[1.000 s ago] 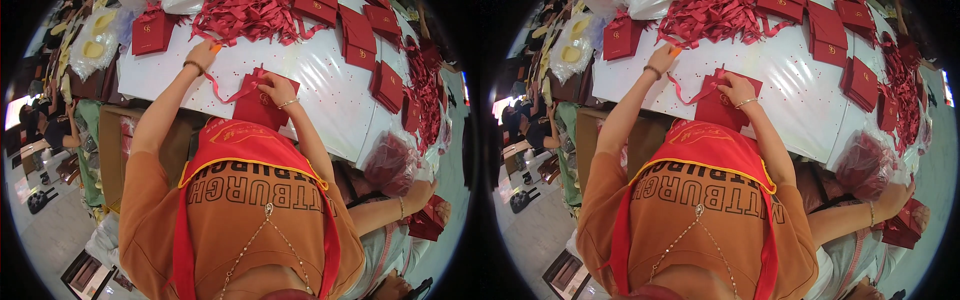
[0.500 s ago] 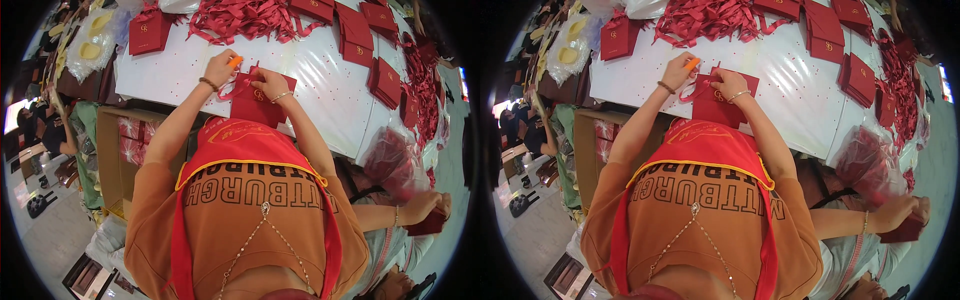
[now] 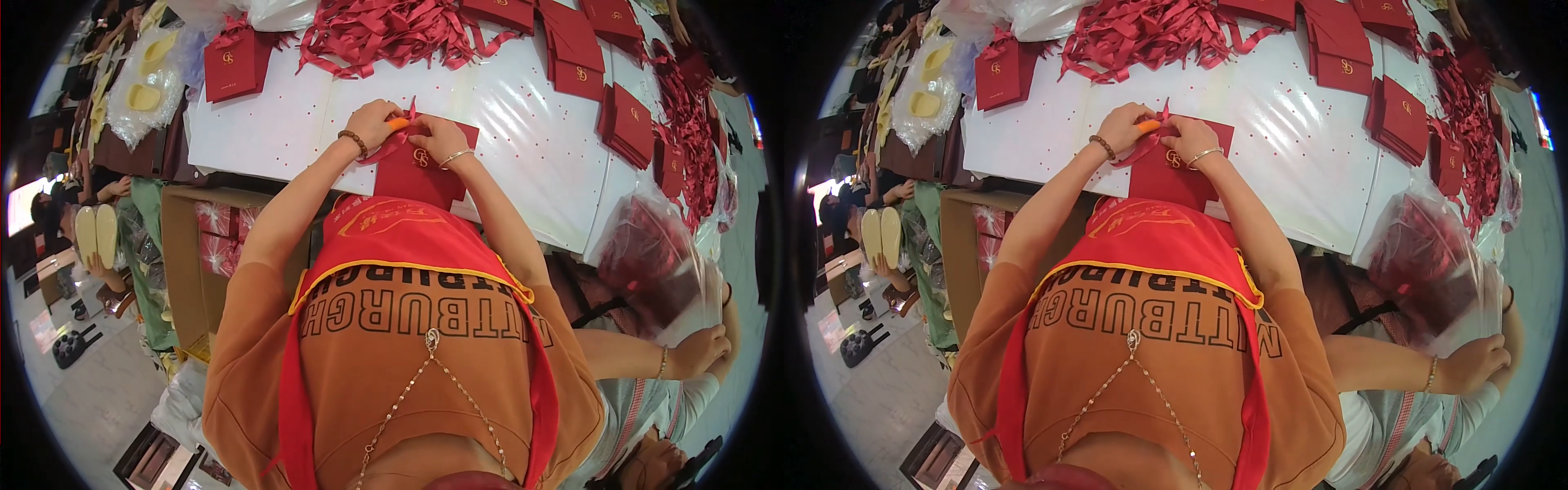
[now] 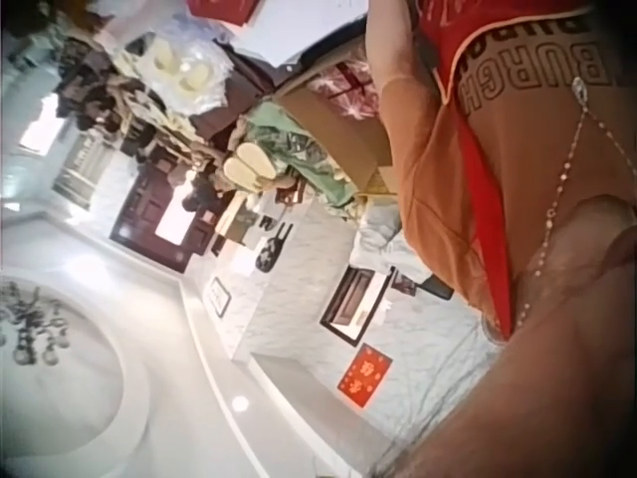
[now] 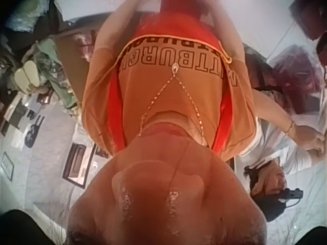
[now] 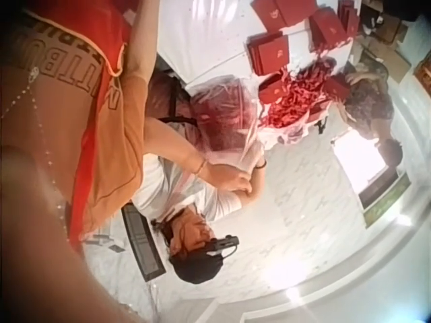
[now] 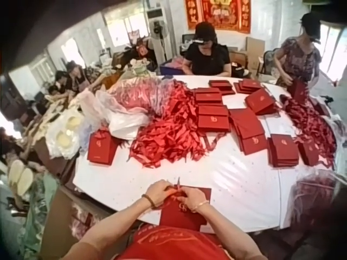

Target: Tying red ribbons onto red gift envelopes.

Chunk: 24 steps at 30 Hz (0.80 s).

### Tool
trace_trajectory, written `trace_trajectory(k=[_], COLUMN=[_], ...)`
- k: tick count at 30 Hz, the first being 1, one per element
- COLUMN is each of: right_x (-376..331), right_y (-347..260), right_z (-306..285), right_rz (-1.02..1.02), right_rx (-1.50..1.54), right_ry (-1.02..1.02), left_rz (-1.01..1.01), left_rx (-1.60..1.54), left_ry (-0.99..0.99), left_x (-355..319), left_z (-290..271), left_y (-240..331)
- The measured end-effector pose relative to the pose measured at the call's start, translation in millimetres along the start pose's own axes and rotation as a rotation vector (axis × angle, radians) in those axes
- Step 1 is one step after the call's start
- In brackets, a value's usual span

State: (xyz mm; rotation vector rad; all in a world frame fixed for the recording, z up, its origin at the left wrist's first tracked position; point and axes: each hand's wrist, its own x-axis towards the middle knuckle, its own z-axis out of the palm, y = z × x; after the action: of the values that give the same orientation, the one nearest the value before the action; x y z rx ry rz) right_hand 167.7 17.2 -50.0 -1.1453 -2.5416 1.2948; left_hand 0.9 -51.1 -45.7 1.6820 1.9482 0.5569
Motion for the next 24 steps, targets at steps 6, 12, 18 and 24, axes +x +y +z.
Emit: trace_trajectory(k=[6, 12, 18, 24], right_x=[0, -10, -40, -49], right_y=[1, -12, 13, 22], right_z=[-1, -26, -51, -35], right_rz=[0.024, -0.065, -0.127, 0.262], right_rx=[0.004, -0.152, -0.249, 0.460], right_ry=[0.000, 0.035, 0.093, 0.025], left_rz=[-0.013, 0.074, 0.090, 0.419], left_rx=[-0.081, -0.168, 0.009, 0.036], left_ry=[0.013, -0.063, -0.070, 0.237], left_x=[7, 0, -6, -12], left_z=[-10, -4, -14, 3], left_y=[1, 21, 35, 52])
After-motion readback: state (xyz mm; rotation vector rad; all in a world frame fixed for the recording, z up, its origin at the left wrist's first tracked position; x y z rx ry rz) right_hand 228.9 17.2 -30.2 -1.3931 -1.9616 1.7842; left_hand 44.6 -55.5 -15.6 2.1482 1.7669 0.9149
